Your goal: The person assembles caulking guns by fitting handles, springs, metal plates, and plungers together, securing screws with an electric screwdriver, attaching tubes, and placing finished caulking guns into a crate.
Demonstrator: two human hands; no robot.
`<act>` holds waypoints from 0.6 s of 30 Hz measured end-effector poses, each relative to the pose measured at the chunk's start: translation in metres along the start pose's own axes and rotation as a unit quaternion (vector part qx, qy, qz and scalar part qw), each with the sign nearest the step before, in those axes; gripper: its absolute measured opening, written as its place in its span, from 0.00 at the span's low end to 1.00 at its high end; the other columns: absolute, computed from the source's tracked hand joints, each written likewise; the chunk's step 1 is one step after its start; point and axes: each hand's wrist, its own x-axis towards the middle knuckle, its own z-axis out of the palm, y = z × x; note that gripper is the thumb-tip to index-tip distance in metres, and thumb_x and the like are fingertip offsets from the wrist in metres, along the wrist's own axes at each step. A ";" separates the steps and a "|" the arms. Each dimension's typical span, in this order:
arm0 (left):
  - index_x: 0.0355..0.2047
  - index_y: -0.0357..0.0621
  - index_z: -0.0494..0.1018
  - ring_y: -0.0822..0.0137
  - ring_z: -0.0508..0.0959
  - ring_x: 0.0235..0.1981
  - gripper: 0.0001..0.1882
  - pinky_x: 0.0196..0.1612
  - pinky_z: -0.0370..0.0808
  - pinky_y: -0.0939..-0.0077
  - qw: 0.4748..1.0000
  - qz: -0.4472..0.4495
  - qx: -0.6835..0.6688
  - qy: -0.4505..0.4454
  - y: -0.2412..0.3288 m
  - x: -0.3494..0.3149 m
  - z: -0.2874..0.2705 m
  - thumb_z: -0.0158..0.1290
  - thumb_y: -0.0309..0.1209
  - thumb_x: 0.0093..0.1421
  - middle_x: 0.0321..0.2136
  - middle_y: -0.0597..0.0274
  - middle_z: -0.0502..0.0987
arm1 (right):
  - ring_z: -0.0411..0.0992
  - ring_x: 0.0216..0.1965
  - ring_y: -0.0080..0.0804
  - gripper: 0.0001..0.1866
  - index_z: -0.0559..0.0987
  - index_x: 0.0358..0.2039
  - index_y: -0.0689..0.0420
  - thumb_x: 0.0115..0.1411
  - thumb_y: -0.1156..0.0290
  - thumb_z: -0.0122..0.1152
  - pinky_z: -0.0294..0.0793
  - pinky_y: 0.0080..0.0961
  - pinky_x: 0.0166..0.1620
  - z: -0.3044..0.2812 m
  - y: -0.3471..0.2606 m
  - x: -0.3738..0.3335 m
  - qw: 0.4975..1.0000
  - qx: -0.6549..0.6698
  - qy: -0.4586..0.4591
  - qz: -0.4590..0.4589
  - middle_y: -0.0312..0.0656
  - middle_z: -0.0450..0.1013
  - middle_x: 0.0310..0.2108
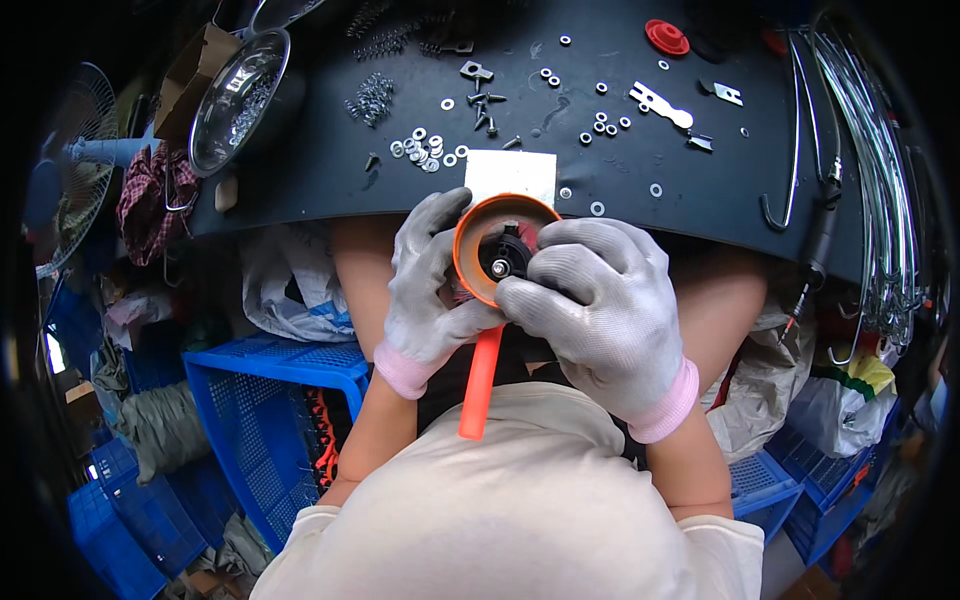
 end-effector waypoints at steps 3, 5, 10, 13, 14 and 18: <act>0.56 0.44 0.64 0.44 0.61 0.59 0.52 0.61 0.56 0.52 0.998 0.015 0.007 0.057 0.004 0.002 -0.001 0.68 0.53 0.30 0.53 0.48 0.67 | 0.72 0.42 0.40 0.14 0.78 0.28 0.49 0.37 0.76 0.64 0.71 0.41 0.45 0.015 0.005 -0.004 0.999 -0.018 -0.034 0.012 0.33 0.72 0.30; 0.56 0.44 0.65 0.45 0.62 0.59 0.51 0.60 0.57 0.52 0.998 0.047 0.009 0.045 0.002 0.004 -0.004 0.67 0.54 0.31 0.53 0.49 0.68 | 0.72 0.42 0.40 0.14 0.78 0.28 0.49 0.36 0.76 0.63 0.71 0.41 0.44 0.014 0.002 -0.003 0.999 -0.017 -0.037 0.015 0.34 0.71 0.30; 0.48 0.46 0.69 0.49 0.67 0.55 0.44 0.58 0.60 0.55 0.997 0.067 -0.013 0.035 -0.001 0.009 0.001 0.66 0.57 0.32 0.46 0.58 0.71 | 0.72 0.40 0.40 0.13 0.78 0.27 0.51 0.36 0.77 0.65 0.72 0.38 0.41 0.014 -0.002 -0.007 0.998 0.016 -0.034 0.049 0.34 0.72 0.30; 0.45 0.47 0.70 0.49 0.67 0.54 0.40 0.58 0.59 0.55 0.998 0.059 -0.001 0.016 0.002 0.008 -0.001 0.68 0.50 0.32 0.45 0.59 0.72 | 0.72 0.40 0.42 0.12 0.80 0.32 0.53 0.43 0.77 0.67 0.71 0.35 0.42 0.007 0.010 -0.014 0.985 0.138 -0.045 0.094 0.37 0.73 0.37; 0.45 0.47 0.70 0.49 0.67 0.54 0.39 0.58 0.59 0.55 0.999 0.048 0.008 0.010 0.003 0.007 0.000 0.68 0.48 0.32 0.45 0.59 0.72 | 0.72 0.39 0.43 0.11 0.80 0.32 0.53 0.45 0.76 0.66 0.71 0.34 0.42 0.002 0.016 -0.013 0.976 0.188 -0.033 0.109 0.40 0.72 0.39; 0.48 0.46 0.68 0.48 0.67 0.54 0.39 0.60 0.58 0.53 0.993 0.048 -0.076 0.073 0.000 0.003 0.013 0.67 0.43 0.34 0.45 0.58 0.72 | 0.71 0.29 0.19 0.07 0.78 0.35 0.64 0.58 0.78 0.55 0.70 0.16 0.34 -0.042 0.089 0.014 0.902 0.203 0.178 0.337 0.36 0.72 0.30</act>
